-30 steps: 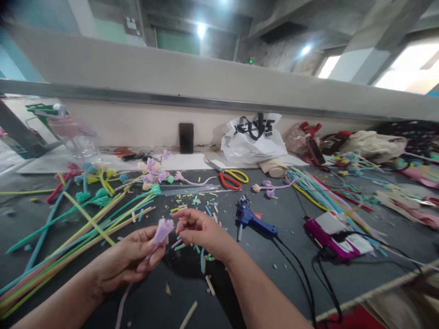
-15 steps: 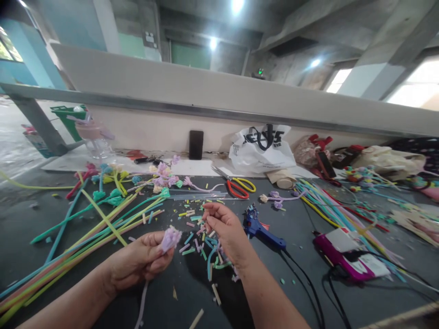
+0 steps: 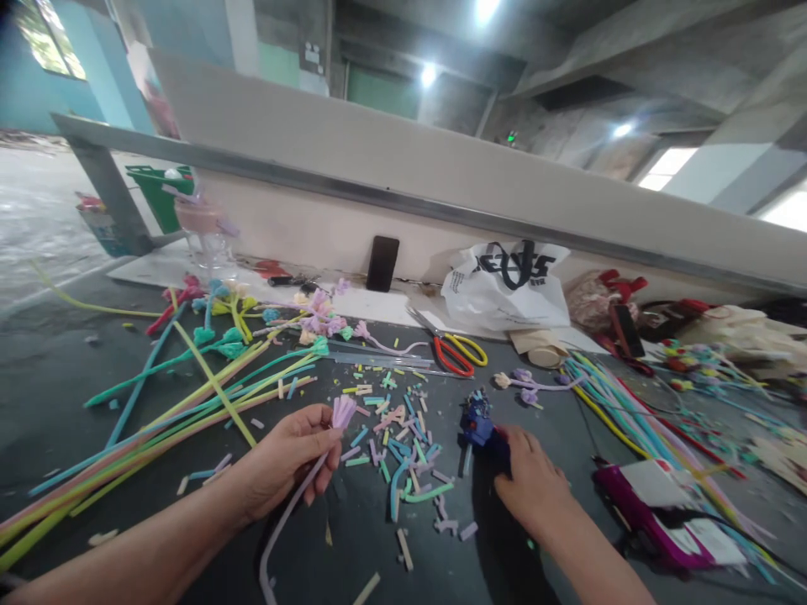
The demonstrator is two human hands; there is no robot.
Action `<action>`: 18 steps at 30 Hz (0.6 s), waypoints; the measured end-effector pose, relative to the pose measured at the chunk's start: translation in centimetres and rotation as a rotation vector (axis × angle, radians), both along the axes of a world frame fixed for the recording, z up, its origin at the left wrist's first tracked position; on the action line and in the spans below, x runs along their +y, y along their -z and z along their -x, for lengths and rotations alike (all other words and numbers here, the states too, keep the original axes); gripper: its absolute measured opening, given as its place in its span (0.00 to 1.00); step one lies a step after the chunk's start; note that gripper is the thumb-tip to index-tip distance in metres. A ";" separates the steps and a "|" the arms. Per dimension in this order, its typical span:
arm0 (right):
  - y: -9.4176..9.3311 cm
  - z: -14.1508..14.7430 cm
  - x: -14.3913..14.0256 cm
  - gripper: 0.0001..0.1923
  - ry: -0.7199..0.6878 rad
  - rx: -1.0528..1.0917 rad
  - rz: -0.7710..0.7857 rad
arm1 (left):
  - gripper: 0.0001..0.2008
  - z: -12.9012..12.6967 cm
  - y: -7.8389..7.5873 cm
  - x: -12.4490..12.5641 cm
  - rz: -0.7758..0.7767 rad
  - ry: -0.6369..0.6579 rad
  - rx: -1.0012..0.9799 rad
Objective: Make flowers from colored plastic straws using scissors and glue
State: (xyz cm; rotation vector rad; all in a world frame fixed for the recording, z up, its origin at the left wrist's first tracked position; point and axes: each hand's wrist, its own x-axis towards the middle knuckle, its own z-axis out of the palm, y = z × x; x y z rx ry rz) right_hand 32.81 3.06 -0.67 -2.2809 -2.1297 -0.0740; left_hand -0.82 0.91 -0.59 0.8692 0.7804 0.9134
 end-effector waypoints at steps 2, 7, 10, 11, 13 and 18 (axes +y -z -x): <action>0.3 -0.2 0.0 0.27 0.057 -0.023 -0.024 | 0.11 -0.1 0.1 0.0 -0.002 -0.004 0.036; 0.6 -1.2 0.7 0.30 -0.053 -0.030 -0.070 | 0.12 -0.3 0.2 0.0 -0.006 -0.012 0.122; 0.5 -1.1 1.4 0.33 -0.156 -0.033 -0.028 | 0.11 -0.3 0.2 0.0 -0.005 -0.007 0.137; 0.4 -0.9 1.6 0.33 -0.158 -0.037 -0.013 | 0.11 -0.3 0.3 0.0 -0.010 -0.008 0.135; -0.3 -0.3 1.9 0.30 -0.120 -0.045 -0.019 | 0.11 -0.3 0.4 0.0 -0.018 -0.013 0.131; -2.3 2.0 0.1 0.18 -0.125 0.217 -0.189 | 0.12 -0.4 0.6 0.0 -0.023 -0.013 0.161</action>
